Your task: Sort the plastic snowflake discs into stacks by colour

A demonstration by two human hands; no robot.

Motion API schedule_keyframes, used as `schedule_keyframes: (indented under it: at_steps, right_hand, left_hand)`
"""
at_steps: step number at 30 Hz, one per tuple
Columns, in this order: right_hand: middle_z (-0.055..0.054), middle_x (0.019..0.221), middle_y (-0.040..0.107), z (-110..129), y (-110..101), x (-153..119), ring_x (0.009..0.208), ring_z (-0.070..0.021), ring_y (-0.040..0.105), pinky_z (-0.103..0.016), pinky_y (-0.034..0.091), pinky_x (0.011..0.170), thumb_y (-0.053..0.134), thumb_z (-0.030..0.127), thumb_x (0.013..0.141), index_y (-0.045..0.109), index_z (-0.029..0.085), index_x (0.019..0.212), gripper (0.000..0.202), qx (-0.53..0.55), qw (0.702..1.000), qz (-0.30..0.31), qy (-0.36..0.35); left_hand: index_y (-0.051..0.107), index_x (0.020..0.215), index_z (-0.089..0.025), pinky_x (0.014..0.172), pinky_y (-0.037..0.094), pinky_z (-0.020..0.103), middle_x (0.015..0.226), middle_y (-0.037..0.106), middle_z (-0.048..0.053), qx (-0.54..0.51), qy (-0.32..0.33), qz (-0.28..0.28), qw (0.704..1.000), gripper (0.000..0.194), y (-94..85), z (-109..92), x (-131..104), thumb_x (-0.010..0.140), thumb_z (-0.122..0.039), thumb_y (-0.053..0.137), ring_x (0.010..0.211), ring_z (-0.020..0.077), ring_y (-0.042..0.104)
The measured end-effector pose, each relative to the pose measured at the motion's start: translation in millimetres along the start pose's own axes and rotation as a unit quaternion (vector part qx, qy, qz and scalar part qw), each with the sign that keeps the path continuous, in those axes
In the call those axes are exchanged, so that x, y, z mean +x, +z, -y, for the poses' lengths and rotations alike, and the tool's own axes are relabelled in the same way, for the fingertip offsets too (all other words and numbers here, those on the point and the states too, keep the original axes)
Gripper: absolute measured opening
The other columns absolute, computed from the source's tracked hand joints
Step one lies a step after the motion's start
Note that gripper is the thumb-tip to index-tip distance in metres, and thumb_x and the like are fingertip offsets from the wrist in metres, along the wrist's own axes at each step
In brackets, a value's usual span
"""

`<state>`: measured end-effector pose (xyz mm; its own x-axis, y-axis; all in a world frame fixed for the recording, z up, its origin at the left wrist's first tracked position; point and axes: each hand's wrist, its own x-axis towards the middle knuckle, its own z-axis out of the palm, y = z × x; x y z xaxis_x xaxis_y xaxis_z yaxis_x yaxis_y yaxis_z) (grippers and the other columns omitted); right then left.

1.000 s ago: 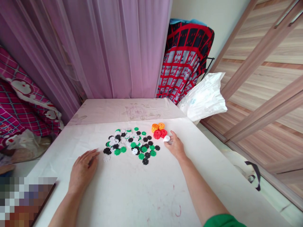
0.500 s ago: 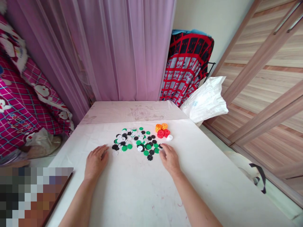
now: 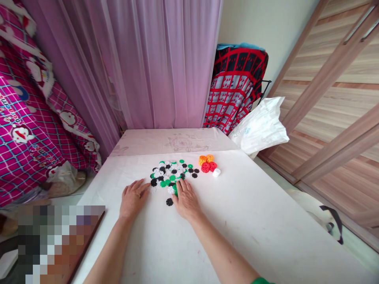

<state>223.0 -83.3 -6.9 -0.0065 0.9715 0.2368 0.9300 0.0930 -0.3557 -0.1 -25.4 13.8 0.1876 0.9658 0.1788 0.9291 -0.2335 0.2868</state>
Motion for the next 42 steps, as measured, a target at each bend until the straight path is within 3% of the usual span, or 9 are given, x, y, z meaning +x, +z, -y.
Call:
schedule_keyframes:
  at_steps: [6, 9, 13, 20, 27, 29, 32, 35, 42]
  right_hand:
    - [-0.015, 0.146, 0.052, 20, 14, 8, 0.139, -0.0282, 0.042, -0.045, 0.034, 0.118, 0.049, 0.03, 0.095, 0.056, 0.01, 0.138, 0.048, 0.051, 0.992, -0.039, -0.111]
    - [-0.011, 0.135, 0.062, 10, 16, 19, 0.129, -0.0229, 0.051, -0.042, 0.038, 0.114, 0.043, 0.023, 0.096, 0.063, 0.016, 0.129, 0.039, 0.102, 0.978, -0.105, -0.148]
    - [-0.01, 0.128, 0.065, -15, 10, 42, 0.123, -0.023, 0.054, -0.045, 0.038, 0.112, 0.041, 0.021, 0.095, 0.069, 0.021, 0.118, 0.036, 0.11, 0.969, -0.195, -0.106]
    - [-0.008, 0.138, 0.06, -38, -4, 55, 0.132, -0.0297, 0.047, -0.053, 0.032, 0.113, 0.058, 0.033, 0.09, 0.068, 0.028, 0.123, 0.036, 0.006, 0.994, -0.037, -0.105]
    - [-0.008, 0.116, 0.072, -69, -6, 36, 0.109, -0.022, 0.064, -0.04, 0.048, 0.101, 0.045, 0.025, 0.093, 0.075, 0.023, 0.107, 0.033, 0.154, 0.966, -0.201, -0.056]
    - [-0.008, 0.107, 0.074, -76, -6, 33, 0.101, -0.0213, 0.066, -0.039, 0.052, 0.094, 0.045, 0.025, 0.092, 0.074, 0.023, 0.102, 0.031, 0.194, 0.951, -0.241, -0.015]
    - [-0.007, 0.095, 0.075, -83, -5, 32, 0.09, -0.0208, 0.067, -0.037, 0.055, 0.086, 0.045, 0.027, 0.091, 0.073, 0.021, 0.096, 0.028, 0.221, 0.937, -0.268, 0.041]
    - [-0.007, 0.093, 0.073, -84, -6, 33, 0.087, -0.0205, 0.067, -0.035, 0.055, 0.082, 0.049, 0.03, 0.09, 0.072, 0.021, 0.094, 0.025, 0.212, 0.94, -0.264, 0.048]
    - [-0.01, 0.107, 0.07, -77, -7, 41, 0.1, -0.0245, 0.061, -0.04, 0.049, 0.093, 0.055, 0.03, 0.087, 0.072, 0.022, 0.107, 0.028, 0.09, 0.977, -0.193, -0.018]
  left_hand:
    - [0.07, 0.12, -0.039, 0.115, 0.032, 0.056, 0.143, 0.059, 0.002, -0.003, 0.028, -0.006, 1.0, 0.033, 6.2, 1, 0, 0.093, -0.042, 0.05, 0.136, 0.0286, 0.048]
    - [0.069, 0.121, -0.04, 0.115, 0.031, 0.056, 0.143, 0.059, 0.002, -0.015, 0.053, 0.001, 0.998, 0.034, 10.9, 1, 4, 0.094, -0.042, 0.048, 0.137, 0.0279, 0.048]
    - [0.07, 0.12, -0.034, 0.115, 0.035, 0.053, 0.141, 0.06, 0.004, -0.047, 0.049, -0.014, 0.998, 0.036, 17.0, 4, 15, 0.093, -0.038, 0.046, 0.134, 0.0262, 0.052]
    - [0.071, 0.118, -0.031, 0.116, 0.036, 0.05, 0.131, 0.068, 0.003, -0.111, 0.037, -0.025, 0.993, 0.036, 20.7, 15, 27, 0.09, -0.036, 0.048, 0.132, 0.0252, 0.054]
    - [0.064, 0.124, -0.019, 0.102, 0.051, 0.037, 0.127, 0.07, 0.008, -0.292, -0.173, -0.158, 0.927, 0.045, 17.1, 30, 19, 0.093, -0.039, 0.039, 0.117, 0.021, 0.064]
    - [0.062, 0.129, -0.022, 0.106, 0.047, 0.04, 0.135, 0.065, 0.008, -0.239, -0.181, -0.16, 0.941, 0.045, 12.9, 33, 19, 0.094, -0.037, 0.038, 0.126, 0.0223, 0.059]
    - [0.064, 0.127, -0.026, 0.116, 0.03, 0.057, 0.147, 0.055, 0.007, -0.055, -0.164, -0.086, 0.981, 0.043, 7.1, 33, 22, 0.094, -0.038, 0.041, 0.142, 0.0308, 0.041]
    - [0.052, 0.142, -0.025, 0.117, 0.022, 0.063, 0.156, 0.043, 0.009, 0.055, -0.17, -0.021, 0.984, 0.054, 5.6, 29, 25, 0.096, -0.047, 0.036, 0.146, 0.0338, 0.033]
    - [0.04, 0.151, -0.023, 0.119, 0.021, 0.057, 0.16, 0.035, 0.009, 0.1, -0.112, 0.033, 0.988, 0.063, 12.1, 16, 41, 0.096, -0.052, 0.033, 0.149, 0.0311, 0.028]
